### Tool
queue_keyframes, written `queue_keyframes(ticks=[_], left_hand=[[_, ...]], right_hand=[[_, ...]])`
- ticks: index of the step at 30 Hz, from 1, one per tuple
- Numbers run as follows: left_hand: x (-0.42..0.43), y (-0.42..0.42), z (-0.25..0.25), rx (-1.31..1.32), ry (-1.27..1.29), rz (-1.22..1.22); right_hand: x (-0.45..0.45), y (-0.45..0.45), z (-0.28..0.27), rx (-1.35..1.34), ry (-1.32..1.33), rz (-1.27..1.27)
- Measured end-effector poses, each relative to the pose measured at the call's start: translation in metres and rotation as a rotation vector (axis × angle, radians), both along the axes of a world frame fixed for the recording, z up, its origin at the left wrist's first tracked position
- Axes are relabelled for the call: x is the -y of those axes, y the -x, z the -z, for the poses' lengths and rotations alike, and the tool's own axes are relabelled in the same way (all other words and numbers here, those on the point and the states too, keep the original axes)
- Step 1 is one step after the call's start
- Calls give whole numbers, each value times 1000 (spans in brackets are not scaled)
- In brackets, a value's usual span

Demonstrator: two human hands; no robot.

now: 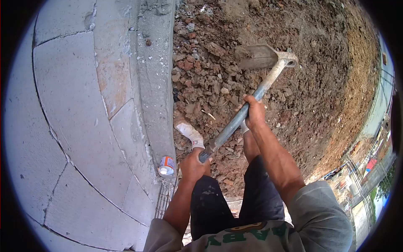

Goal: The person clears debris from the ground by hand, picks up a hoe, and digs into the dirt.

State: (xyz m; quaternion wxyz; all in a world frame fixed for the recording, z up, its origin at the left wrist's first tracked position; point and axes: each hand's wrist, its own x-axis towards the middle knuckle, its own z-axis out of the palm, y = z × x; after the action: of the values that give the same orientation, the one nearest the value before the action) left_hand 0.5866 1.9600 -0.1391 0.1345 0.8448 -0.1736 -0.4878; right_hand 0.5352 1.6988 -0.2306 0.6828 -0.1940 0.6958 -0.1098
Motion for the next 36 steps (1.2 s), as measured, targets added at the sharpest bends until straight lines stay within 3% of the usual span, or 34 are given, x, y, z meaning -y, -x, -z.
queue_keyframes(ticks=[1,3,4,6,9,10,12,16,19,23,25,28,36], left_hand=[[39,2,-7,-21,63,38],[123,-3,-53,-124,165,94],[128,31,-34,-259,404,-142],[169,40,-55,-389,349,-235],[202,61,-57,-397,361,-397],[204,66,-55,-387,328,-395],[206,63,-50,-359,262,-369],[211,18,-65,-289,86,-196],[195,-9,-48,-110,81,-117],[189,-35,-34,-79,79,-287],[201,-44,-27,-90,133,-332],[207,-46,-6,-184,90,-195],[175,-50,-19,-119,167,-617]], right_hand=[[38,23,14,102,48,-18],[112,52,9,-153,197,-139],[146,71,7,-221,206,-196],[197,120,9,-325,88,-365],[232,160,-16,-297,-29,-374],[253,175,-23,-120,-114,-321],[272,192,-32,-56,-108,-251],[266,170,-34,-6,-78,-105],[249,142,-19,-20,-49,-33],[234,142,6,-12,-19,24],[233,138,-10,-7,-22,4],[235,140,-12,-52,-5,-19],[240,135,-14,-93,-70,-49]])
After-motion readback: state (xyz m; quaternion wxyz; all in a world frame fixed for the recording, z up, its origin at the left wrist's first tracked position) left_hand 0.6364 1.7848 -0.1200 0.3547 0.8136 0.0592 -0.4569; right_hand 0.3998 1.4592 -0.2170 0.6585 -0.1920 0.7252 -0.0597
